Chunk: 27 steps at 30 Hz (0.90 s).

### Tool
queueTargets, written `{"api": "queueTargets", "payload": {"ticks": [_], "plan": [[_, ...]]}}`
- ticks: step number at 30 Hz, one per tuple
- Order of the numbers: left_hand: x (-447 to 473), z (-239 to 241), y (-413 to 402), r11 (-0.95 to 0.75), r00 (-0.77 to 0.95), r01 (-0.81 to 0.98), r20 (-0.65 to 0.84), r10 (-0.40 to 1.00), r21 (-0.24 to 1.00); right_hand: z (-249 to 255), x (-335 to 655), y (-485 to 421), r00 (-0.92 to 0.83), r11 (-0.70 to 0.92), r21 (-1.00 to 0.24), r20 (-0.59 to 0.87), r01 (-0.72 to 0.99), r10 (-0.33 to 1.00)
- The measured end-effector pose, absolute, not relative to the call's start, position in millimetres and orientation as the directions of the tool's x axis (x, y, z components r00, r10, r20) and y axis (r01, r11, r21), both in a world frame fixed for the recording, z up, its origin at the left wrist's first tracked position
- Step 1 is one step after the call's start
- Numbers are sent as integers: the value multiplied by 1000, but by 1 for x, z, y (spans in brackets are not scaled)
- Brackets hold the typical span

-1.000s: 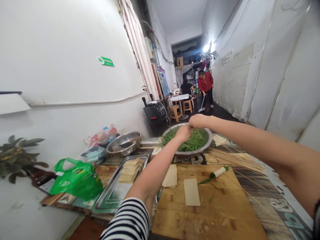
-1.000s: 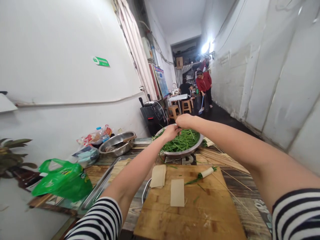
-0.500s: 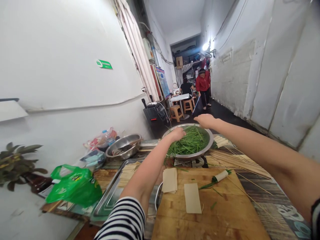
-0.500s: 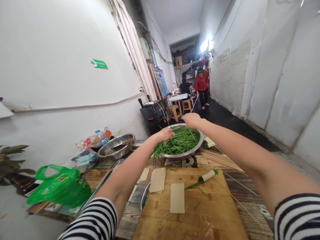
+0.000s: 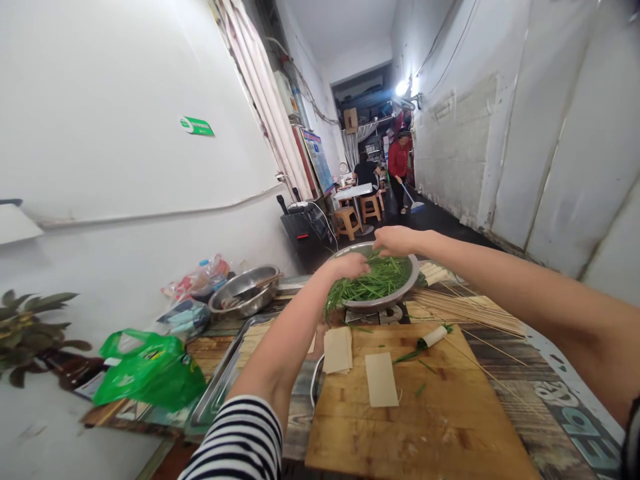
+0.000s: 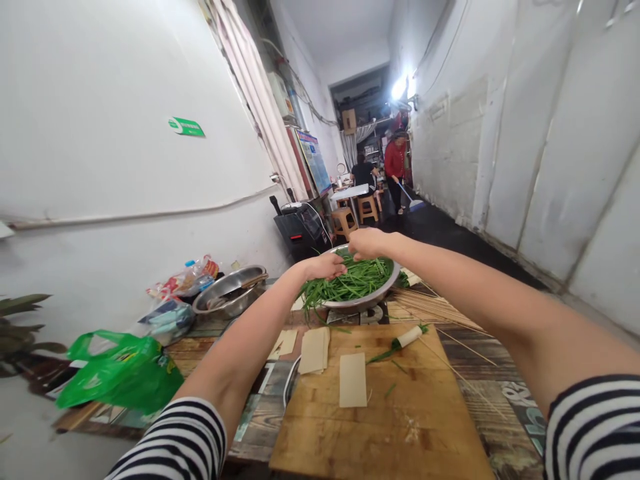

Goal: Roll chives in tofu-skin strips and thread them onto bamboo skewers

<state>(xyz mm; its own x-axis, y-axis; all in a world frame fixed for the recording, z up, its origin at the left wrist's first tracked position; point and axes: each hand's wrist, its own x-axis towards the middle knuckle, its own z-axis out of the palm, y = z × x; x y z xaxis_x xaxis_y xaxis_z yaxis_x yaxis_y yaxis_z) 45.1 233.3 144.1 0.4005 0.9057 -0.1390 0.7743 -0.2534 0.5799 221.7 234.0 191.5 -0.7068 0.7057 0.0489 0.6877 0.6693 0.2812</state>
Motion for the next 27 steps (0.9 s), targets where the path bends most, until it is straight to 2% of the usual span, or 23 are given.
{"api": "queueTargets", "payload": {"ticks": [9, 16, 22, 27], "plan": [[51, 148, 227, -294, 486, 719, -153, 861, 630, 180, 208, 227, -709, 690, 291, -51, 663, 703], [48, 146, 226, -309, 489, 704, -121, 864, 639, 189, 212, 217, -707, 680, 289, -17, 674, 707], [59, 155, 211, -303, 523, 647, -119, 844, 700, 183, 207, 221, -698, 683, 199, 10, 703, 716], [50, 159, 201, -329, 528, 601, -53, 848, 729, 183, 228, 236, -707, 705, 64, 31, 707, 706]]}}
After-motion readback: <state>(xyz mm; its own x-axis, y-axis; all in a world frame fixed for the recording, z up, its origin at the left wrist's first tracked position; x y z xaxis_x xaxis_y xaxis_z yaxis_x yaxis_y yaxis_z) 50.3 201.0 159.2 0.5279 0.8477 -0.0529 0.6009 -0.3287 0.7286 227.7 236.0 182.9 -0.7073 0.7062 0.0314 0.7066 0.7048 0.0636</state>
